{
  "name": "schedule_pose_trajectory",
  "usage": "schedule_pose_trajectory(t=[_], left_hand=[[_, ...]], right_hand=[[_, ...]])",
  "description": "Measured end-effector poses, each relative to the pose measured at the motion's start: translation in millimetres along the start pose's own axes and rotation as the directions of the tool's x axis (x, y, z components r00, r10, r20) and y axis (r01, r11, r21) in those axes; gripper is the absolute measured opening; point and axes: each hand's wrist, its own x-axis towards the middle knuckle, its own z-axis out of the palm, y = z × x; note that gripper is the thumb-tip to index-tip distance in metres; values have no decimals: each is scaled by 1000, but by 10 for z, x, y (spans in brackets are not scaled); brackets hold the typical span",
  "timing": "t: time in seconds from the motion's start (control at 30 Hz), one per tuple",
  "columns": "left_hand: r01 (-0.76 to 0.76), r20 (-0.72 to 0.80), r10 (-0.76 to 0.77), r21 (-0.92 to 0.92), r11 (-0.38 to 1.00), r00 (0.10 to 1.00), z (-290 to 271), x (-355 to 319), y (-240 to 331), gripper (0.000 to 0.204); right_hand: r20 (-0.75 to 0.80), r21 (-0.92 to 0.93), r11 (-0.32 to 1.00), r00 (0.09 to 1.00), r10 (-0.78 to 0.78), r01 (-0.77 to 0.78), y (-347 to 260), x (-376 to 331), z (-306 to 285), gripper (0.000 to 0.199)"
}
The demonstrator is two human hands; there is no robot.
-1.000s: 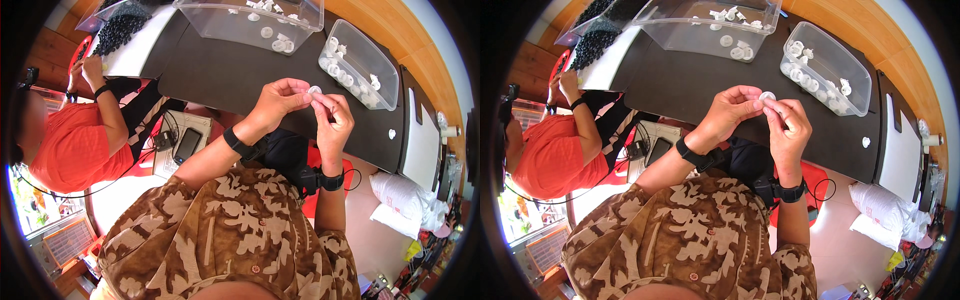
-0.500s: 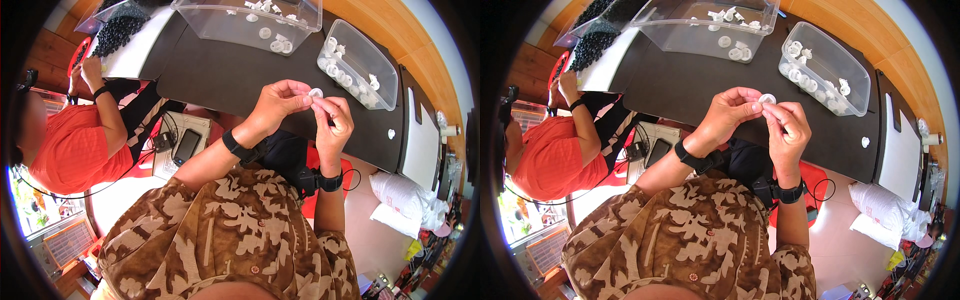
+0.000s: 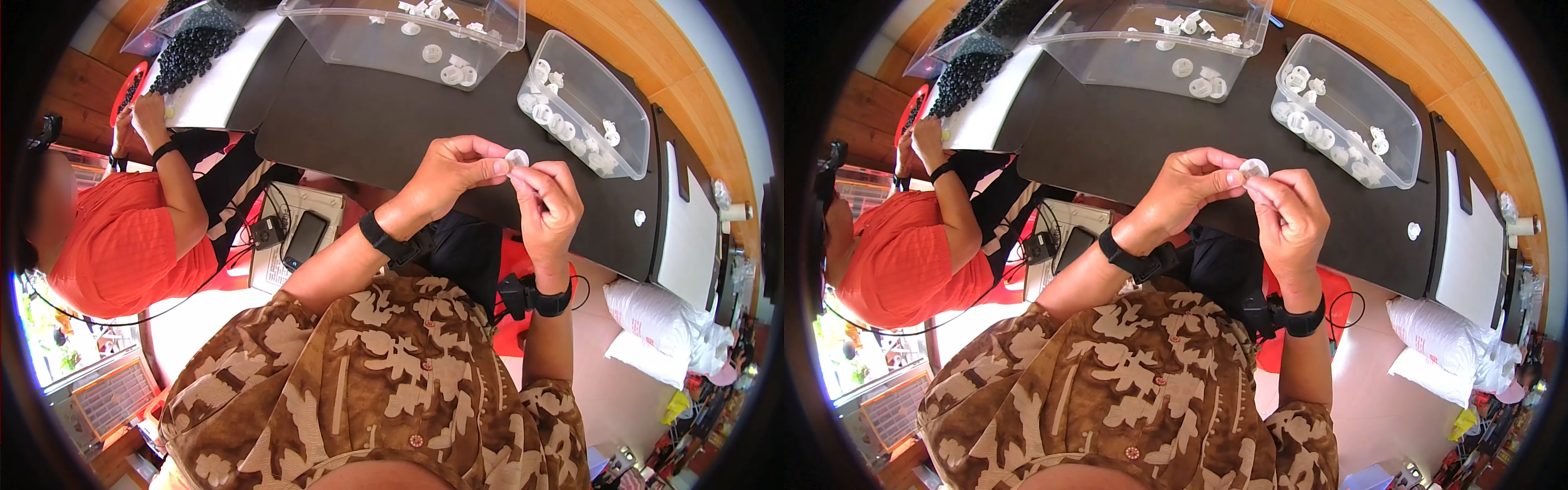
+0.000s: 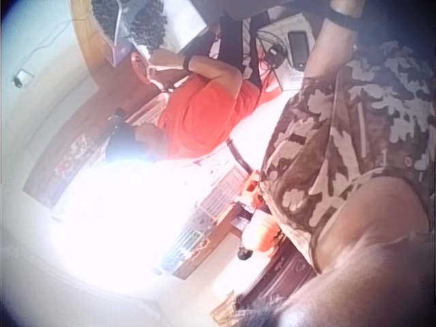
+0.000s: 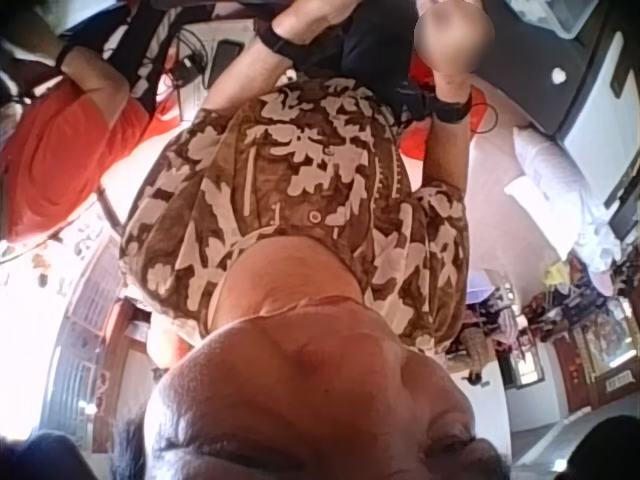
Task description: Assembling small white plastic components using a metal pin tool.
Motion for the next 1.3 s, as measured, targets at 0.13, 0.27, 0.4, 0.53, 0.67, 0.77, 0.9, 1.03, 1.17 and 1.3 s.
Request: schedule_pose_trajectory(t=[0.13, 0.27, 0.4, 0.53, 0.67, 0.77, 0.9, 1.03, 1.17, 1.3], left_hand=[[19, 31, -17, -43, 999, 999, -9, 25, 17, 16], [55, 100, -54, -13, 998, 994, -54, 28, 70, 16], [26, 79, -30, 53, 998, 996, 4, 46, 90, 19], [-163, 60, 157, 98, 982, 986, 82, 28, -6, 24], [-186, 5, 187, 98, 978, 982, 95, 9, -52, 26], [-109, -46, 108, -31, 994, 993, 56, 32, -66, 26], [-59, -58, 60, 25, 998, 996, -77, 79, -57, 26], [-36, -71, 36, 4, 999, 997, -102, 94, -42, 24], [-70, -48, 70, 2, 998, 996, -124, 134, -80, 23], [-87, -34, 87, -2, 996, 996, -132, 151, -99, 23]], right_hand=[[-53, 157, 956, 964, 260, -249, 27, 8, -19, 13], [175, 378, 769, 855, 488, -516, 12, 60, -34, 16], [270, 552, 590, 796, 542, -589, 96, 71, -40, 10], [275, 686, 439, 765, 582, -580, 122, 68, 34, 9], [351, 703, 359, 739, 576, -614, 164, 55, 39, 11], [278, 457, 647, 789, 547, -610, 88, 87, -13, 18], [231, 106, 840, 835, 500, -532, 39, 58, -140, 27], [269, 89, 822, 808, 523, -562, -41, -18, -88, 25], [260, 5, 810, 783, 565, -586, -120, -40, -6, 26], [193, -32, 870, 851, 488, -492, -52, -99, 36, 26]])
